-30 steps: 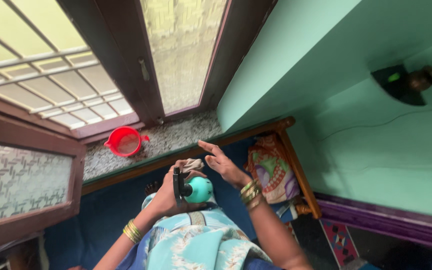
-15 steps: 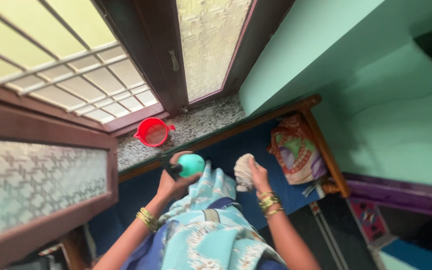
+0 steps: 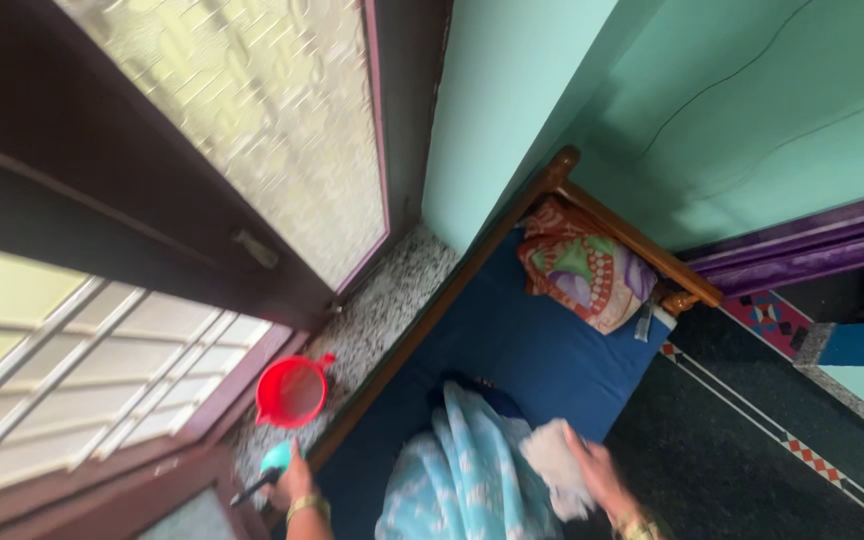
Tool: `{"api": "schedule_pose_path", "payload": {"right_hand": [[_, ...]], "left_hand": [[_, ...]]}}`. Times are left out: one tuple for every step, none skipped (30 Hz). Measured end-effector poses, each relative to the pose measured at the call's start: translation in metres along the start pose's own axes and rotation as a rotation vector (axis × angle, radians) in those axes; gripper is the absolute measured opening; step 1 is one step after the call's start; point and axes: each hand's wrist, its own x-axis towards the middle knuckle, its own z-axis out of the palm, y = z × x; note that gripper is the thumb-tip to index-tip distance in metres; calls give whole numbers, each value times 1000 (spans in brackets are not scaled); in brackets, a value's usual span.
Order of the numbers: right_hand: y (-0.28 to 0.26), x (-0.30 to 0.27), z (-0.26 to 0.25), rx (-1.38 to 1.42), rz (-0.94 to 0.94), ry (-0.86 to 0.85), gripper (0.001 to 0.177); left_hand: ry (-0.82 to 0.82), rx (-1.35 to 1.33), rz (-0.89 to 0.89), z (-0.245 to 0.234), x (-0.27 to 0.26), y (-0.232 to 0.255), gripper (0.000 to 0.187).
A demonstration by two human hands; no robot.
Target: The person sprays a window pane with a spray bottle and wipes it with a cloth. They repeat this process on multiple window panes, wiping the glass and the wooden frame.
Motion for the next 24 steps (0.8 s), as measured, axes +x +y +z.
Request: {"api": "schedule_pose_path", "payload": {"right_hand": [[11, 1, -1, -26, 22, 25, 59], [21, -1, -3, -54, 53, 54, 59], [28, -4, -3, -81, 83, 82, 59], [34, -5, -1, -73, 117, 96, 60], [37, -2, 4, -64, 150, 109, 61], [39, -2, 5, -56, 183, 124, 62], [42, -5, 6, -39, 185, 118, 61], [42, -4, 10, -21, 180, 108, 60], [42, -4, 13, -4, 175, 97, 59], [42, -3, 18, 5, 127, 60, 57], [41, -1, 24, 14, 78, 22, 55], [41, -3, 29, 22, 36, -18, 54], [39, -5, 34, 15, 21, -21, 52], [34, -6, 41, 2, 5, -30, 50], [26, -9, 49, -10, -12, -40, 48], [17, -15, 54, -143, -38, -27, 46], [3, -23, 56, -276, -66, -14, 45], [-13, -29, 62, -407, -97, 2, 44], [-30, -37, 71, -466, -141, 7, 43], [-47, -45, 77, -529, -188, 14, 42], [-64, -53, 83, -590, -235, 22, 41], [-81, -59, 87, -638, -237, -3, 41], [-96, -65, 91, -686, -239, -27, 40], [-110, -69, 93, -738, -246, -54, 40]], "left_hand": [[18, -71, 8, 3, 4, 3, 102], [32, -135, 13, 6, 6, 4, 99], [45, -199, 17, 12, 8, 8, 97], [42, -319, 28, 18, 10, 12, 91], [56, -396, 33, 21, 14, 15, 89], [11, -367, 2, 24, 19, 19, 87], [-32, -344, -27, 26, 25, 24, 85], [-77, -328, -60, 29, 30, 29, 83], [-137, -294, -89, 30, 35, 35, 81], [-195, -256, -113, 30, 41, 41, 79], [-256, -222, -142, 30, 46, 46, 77], [-290, -198, -155, 27, 51, 48, 75], [-325, -168, -168, 24, 54, 49, 73], [-368, -143, -181, 23, 55, 51, 71], [-398, -129, -184, 22, 54, 52, 69], [-432, -107, -192, 19, 52, 50, 68], [-472, -83, -202, 14, 49, 48, 66], [-511, -66, -208, 10, 45, 49, 64], [-558, -48, -214, 6, 38, 47, 63], [-606, -36, -216, 4, 29, 47, 61], [-657, -38, -220, 1, 18, 45, 60], [-709, -44, -225, 1, 5, 44, 58], [-766, -50, -223, 2, -11, 43, 57], [-820, -77, -225, 4, -28, 42, 56]]}}
